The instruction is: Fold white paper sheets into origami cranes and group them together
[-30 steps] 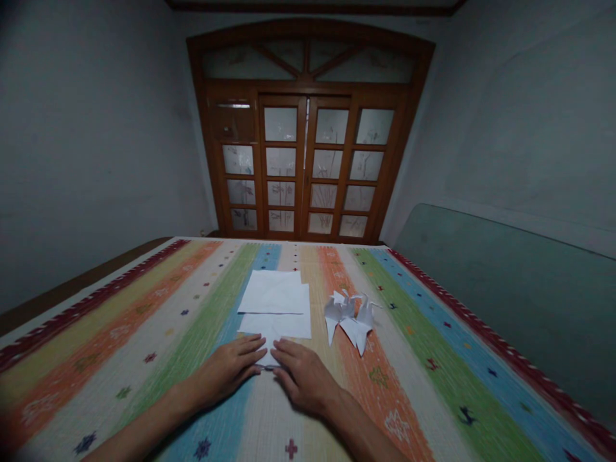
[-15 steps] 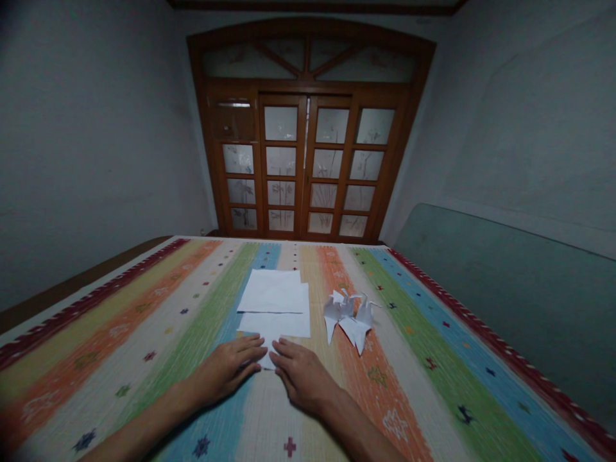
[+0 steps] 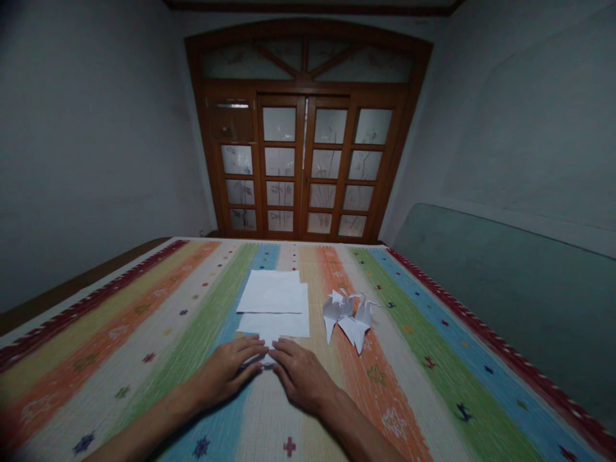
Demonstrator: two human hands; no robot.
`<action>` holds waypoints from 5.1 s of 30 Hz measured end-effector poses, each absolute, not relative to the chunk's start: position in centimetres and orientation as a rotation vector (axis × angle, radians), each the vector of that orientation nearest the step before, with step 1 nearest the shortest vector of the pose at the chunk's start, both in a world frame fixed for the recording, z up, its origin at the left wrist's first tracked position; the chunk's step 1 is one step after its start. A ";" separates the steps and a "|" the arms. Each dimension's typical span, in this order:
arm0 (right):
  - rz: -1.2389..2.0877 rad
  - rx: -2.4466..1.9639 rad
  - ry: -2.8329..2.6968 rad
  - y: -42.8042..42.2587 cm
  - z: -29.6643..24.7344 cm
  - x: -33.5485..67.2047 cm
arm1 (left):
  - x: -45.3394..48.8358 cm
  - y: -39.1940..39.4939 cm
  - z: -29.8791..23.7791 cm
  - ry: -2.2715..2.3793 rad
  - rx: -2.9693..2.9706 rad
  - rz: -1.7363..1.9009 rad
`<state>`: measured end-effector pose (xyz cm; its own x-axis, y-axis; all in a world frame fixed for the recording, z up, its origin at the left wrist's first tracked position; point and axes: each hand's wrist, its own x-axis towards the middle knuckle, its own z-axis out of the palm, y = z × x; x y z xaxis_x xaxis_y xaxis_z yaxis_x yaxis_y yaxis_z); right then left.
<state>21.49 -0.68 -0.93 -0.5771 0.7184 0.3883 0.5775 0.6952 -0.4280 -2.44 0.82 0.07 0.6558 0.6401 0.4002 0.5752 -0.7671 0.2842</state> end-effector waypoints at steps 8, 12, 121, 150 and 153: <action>0.342 -0.916 -2.357 -0.8 -0.2 20.8 | -1.2 0.3 0.1 1.083 2.832 0.737; 0.346 -0.927 -2.361 -1.0 -0.2 20.7 | -1.0 0.2 0.0 1.116 2.862 0.686; 0.325 -0.984 -2.289 -1.4 -1.5 19.9 | -3.7 1.7 0.2 0.976 2.814 0.580; 0.598 -0.972 -2.608 -1.0 0.7 21.6 | -5.3 2.7 1.7 0.738 2.822 0.535; 0.604 -0.962 -2.616 -1.0 0.7 21.7 | -5.4 2.6 1.5 0.673 2.825 0.686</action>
<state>21.73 -0.97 0.71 -0.7353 0.6667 0.1221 0.5456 0.6891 -0.4768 -5.40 2.61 1.48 0.7939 0.4602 0.3974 0.3882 -0.8867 0.2512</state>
